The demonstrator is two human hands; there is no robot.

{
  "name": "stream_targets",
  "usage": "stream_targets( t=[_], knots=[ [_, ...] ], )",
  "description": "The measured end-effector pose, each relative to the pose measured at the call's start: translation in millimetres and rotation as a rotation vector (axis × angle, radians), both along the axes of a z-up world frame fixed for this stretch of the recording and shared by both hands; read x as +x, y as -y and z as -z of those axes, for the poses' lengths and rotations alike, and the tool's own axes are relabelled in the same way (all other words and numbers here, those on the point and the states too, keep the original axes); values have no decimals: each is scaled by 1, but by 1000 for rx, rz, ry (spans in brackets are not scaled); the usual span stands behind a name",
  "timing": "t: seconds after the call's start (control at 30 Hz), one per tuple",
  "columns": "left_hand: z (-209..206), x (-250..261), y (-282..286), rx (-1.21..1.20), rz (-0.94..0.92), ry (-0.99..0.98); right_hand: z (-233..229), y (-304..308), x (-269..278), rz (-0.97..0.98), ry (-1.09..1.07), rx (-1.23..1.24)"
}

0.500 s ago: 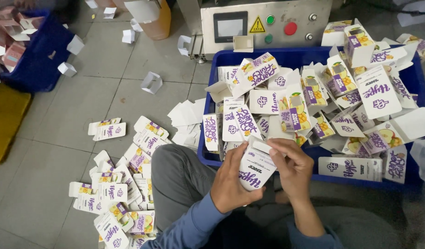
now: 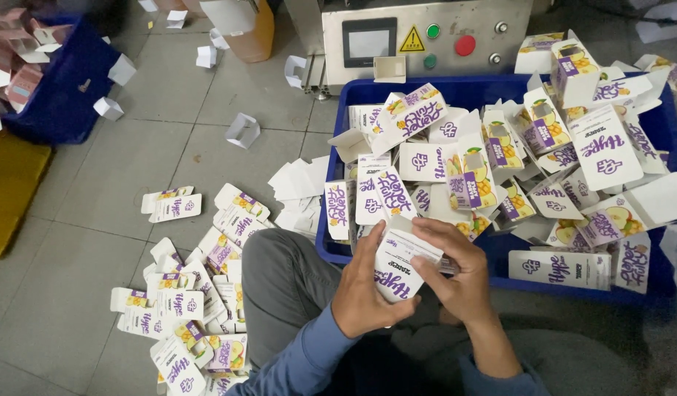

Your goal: Folding flat cardboard templates into product boxes and placing them in a bin.

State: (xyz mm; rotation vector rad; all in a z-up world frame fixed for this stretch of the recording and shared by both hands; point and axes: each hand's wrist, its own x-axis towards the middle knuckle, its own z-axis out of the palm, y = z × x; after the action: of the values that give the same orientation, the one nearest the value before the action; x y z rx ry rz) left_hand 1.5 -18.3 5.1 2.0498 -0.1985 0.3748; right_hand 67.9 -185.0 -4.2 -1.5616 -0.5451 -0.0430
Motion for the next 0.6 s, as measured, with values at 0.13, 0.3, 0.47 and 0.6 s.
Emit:
stream_targets(
  t=[0.13, 0.3, 0.47, 0.6],
  knots=[
    [6, 0, 0, -30, -22, 49, 5, -10, -6, 1, 5, -34],
    [2, 0, -1, -4, -29, 47, 8, -10, -5, 15, 5, -23],
    [-2, 2, -2, 43, 9, -1, 9, -7, 0, 19, 61, -80],
    [-6, -1, -8, 46, 45, -82, -3, -3, 4, 15, 49, -212]
  ],
)
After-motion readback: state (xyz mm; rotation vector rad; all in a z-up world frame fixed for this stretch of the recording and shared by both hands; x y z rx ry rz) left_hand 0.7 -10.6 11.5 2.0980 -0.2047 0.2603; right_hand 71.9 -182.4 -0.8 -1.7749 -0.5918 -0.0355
